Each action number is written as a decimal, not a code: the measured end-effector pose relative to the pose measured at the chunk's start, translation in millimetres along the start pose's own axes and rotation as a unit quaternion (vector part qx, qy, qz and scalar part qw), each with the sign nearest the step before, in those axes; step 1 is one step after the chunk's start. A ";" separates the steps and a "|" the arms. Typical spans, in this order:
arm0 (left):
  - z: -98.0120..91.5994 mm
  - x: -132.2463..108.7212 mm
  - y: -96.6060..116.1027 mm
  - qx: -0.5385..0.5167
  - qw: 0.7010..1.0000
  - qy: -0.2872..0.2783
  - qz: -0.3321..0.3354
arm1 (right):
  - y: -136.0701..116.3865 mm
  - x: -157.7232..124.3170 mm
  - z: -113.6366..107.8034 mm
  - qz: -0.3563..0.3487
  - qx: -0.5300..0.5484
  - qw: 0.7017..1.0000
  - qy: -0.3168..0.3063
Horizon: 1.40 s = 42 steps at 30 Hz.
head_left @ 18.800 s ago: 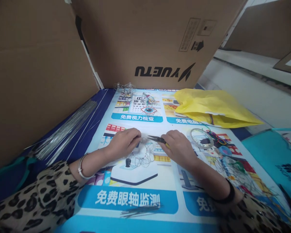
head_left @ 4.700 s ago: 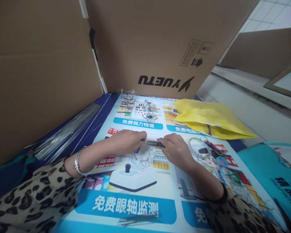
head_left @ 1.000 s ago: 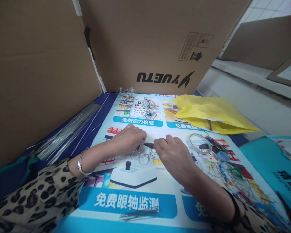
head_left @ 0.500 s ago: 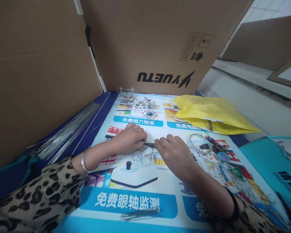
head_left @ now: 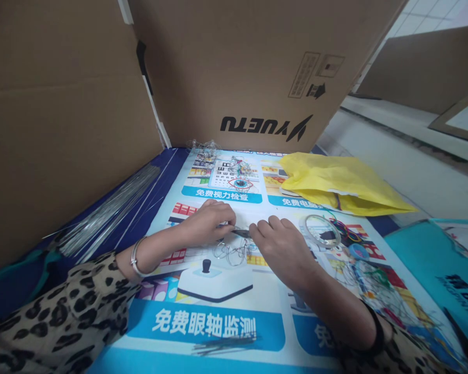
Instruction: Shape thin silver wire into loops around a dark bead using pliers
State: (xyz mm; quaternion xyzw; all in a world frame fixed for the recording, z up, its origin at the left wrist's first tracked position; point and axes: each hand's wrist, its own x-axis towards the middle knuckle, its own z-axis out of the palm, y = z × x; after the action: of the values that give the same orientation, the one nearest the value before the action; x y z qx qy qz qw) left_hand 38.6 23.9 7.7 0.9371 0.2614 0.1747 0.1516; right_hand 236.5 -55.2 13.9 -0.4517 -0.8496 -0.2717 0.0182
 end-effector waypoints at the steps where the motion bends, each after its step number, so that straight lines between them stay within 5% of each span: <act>1: -0.8 0.0 0.2 -0.003 1.000 0.000 0.000 | 0.1 -0.5 0.1 0.000 0.002 1.000 -0.001; 14: -3.0 -1.8 -0.1 -0.003 1.000 -0.029 0.004 | 3.5 -1.0 4.3 0.008 0.033 0.999 -0.015; 42: 0.3 -2.1 -3.6 -0.041 0.999 0.000 0.020 | 7.0 -0.1 15.6 0.037 0.098 0.994 -0.032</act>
State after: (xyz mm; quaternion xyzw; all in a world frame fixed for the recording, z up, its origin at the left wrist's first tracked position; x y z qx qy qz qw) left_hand 35.5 25.7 5.6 0.9353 0.2352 0.1879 0.1861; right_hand 245.3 -44.7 3.7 -0.4868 -0.8553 -0.1715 0.0455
